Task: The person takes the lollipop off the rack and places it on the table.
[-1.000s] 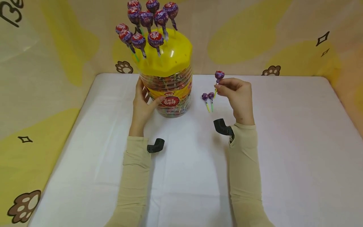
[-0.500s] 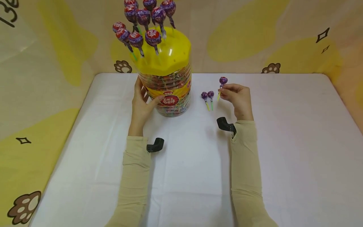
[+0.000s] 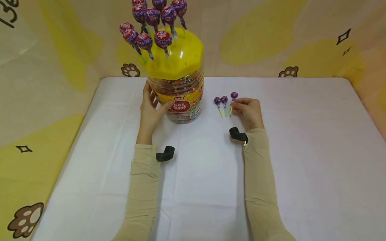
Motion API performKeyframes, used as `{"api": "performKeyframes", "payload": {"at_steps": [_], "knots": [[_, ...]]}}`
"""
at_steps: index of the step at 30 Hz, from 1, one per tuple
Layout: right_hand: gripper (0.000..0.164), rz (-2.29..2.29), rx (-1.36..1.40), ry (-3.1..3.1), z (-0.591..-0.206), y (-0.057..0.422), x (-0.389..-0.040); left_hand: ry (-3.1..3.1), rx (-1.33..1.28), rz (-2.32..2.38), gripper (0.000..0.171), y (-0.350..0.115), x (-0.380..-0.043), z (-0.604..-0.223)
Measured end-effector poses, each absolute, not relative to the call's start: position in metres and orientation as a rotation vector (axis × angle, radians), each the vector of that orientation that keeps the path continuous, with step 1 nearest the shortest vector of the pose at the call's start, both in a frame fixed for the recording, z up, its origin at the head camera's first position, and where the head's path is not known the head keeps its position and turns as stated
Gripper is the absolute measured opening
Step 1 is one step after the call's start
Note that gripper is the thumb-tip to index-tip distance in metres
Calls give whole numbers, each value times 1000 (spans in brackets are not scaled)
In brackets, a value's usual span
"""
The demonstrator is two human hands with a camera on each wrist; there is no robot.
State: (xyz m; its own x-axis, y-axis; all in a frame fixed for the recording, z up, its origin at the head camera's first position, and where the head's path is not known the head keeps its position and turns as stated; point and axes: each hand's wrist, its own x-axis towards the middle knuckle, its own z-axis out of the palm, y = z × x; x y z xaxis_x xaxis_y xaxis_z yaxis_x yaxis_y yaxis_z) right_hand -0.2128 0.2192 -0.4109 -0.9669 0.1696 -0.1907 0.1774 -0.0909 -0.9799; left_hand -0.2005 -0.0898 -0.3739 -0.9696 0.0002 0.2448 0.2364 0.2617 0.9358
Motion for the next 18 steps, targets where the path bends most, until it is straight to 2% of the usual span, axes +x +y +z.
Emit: {"api": "performKeyframes", "payload": {"at_steps": [10, 18], "knots": [[22, -2309, 453, 2054, -426, 218, -220, -2327, -228, -1774, 95, -90, -200, -374], [15, -2237, 449, 2099, -425, 218, -221, -2326, -227, -1781, 95, -90, -200, -374]]}}
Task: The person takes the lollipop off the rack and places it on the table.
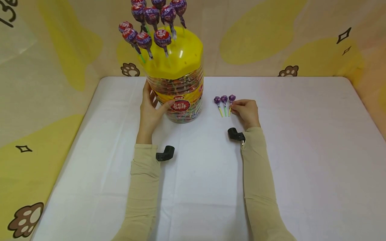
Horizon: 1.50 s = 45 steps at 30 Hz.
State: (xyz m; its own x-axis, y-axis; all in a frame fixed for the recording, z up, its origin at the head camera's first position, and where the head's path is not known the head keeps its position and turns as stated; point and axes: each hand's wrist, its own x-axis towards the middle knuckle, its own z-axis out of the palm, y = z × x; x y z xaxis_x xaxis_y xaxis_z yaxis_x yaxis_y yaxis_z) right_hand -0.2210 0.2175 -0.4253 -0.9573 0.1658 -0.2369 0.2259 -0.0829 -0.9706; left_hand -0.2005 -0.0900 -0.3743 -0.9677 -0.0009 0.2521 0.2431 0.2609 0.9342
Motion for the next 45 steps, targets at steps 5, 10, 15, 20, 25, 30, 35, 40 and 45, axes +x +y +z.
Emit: {"api": "performKeyframes", "payload": {"at_steps": [5, 10, 15, 20, 25, 30, 35, 40, 45], "knots": [[16, -2156, 475, 2177, -426, 216, -222, -2321, -229, -1789, 95, -90, -200, -374], [19, -2140, 479, 2204, -427, 216, -223, -2321, -237, -1786, 95, -91, -200, -374], [18, -2132, 494, 2234, -427, 215, -223, -2328, -233, -1784, 95, -90, -200, -374], [10, -2138, 532, 2259, -425, 213, -222, -2329, -223, -1790, 95, -90, -199, -373], [5, -2046, 563, 2349, -423, 212, -221, -2329, -227, -1786, 94, -90, -199, -373], [18, -1883, 542, 2489, -423, 211, -221, -2332, -222, -1787, 95, -90, -198, -372], [23, -1820, 514, 2558, -422, 211, -219, -2329, -228, -1789, 95, -90, -198, -372], [23, -1883, 497, 2533, -420, 210, -217, -2339, -221, -1785, 96, -91, -198, -372], [17, -2049, 439, 2464, -415, 209, -215, -2333, -220, -1788, 96, -91, -198, -371]]}}
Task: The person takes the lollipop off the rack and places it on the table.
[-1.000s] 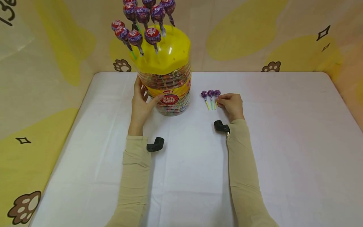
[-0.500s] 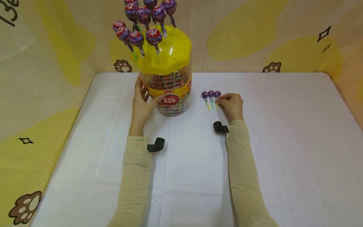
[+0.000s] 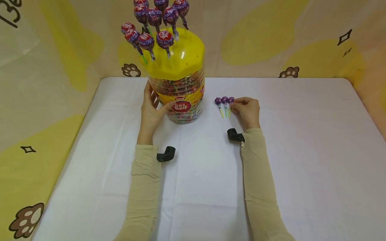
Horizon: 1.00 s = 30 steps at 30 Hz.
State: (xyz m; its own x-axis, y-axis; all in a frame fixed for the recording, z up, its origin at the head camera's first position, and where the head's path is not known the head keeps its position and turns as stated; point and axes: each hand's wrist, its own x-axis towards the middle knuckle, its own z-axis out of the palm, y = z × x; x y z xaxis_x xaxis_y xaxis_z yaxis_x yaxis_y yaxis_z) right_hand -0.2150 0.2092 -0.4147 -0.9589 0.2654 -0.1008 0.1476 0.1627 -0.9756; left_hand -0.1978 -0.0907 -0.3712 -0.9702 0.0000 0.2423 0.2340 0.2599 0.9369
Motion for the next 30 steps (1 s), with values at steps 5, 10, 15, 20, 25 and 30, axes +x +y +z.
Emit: {"api": "performKeyframes", "payload": {"at_steps": [5, 10, 15, 20, 25, 30], "knots": [[11, 2112, -332, -2098, -403, 204, -214, -2328, -231, -1773, 97, -93, -198, -370], [9, 2194, -275, -1941, -386, 195, -213, -2319, -240, -1769, 97, -95, -198, -369], [8, 2211, -200, -1851, -367, 187, -211, -2316, -237, -1758, 96, -98, -199, -367], [8, 2208, -135, -1791, -351, 182, -206, -2331, -222, -1766, 95, -97, -199, -369], [10, 2200, -97, -1771, -341, 179, -200, -2349, -213, -1783, 96, -93, -197, -372], [21, 2176, -20, -1780, -324, 170, -198, -2351, -218, -1772, 96, -92, -196, -371]]}}
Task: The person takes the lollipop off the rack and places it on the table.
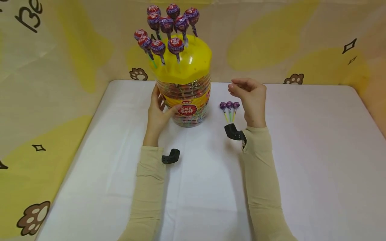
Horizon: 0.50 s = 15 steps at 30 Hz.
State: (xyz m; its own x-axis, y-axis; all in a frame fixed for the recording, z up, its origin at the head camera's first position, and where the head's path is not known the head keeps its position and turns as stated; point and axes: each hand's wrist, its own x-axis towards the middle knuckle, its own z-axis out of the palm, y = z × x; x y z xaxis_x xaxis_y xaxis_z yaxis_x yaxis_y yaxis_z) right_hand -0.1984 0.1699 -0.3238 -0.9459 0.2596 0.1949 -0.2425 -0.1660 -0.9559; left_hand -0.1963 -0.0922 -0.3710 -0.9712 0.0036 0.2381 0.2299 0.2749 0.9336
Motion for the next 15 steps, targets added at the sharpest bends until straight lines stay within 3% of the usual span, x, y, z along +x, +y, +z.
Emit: {"api": "performKeyframes", "payload": {"at_steps": [15], "knots": [[24, 2174, 189, -1789, -260, 134, -211, -2364, -213, -1755, 97, -93, -194, -368]]}}
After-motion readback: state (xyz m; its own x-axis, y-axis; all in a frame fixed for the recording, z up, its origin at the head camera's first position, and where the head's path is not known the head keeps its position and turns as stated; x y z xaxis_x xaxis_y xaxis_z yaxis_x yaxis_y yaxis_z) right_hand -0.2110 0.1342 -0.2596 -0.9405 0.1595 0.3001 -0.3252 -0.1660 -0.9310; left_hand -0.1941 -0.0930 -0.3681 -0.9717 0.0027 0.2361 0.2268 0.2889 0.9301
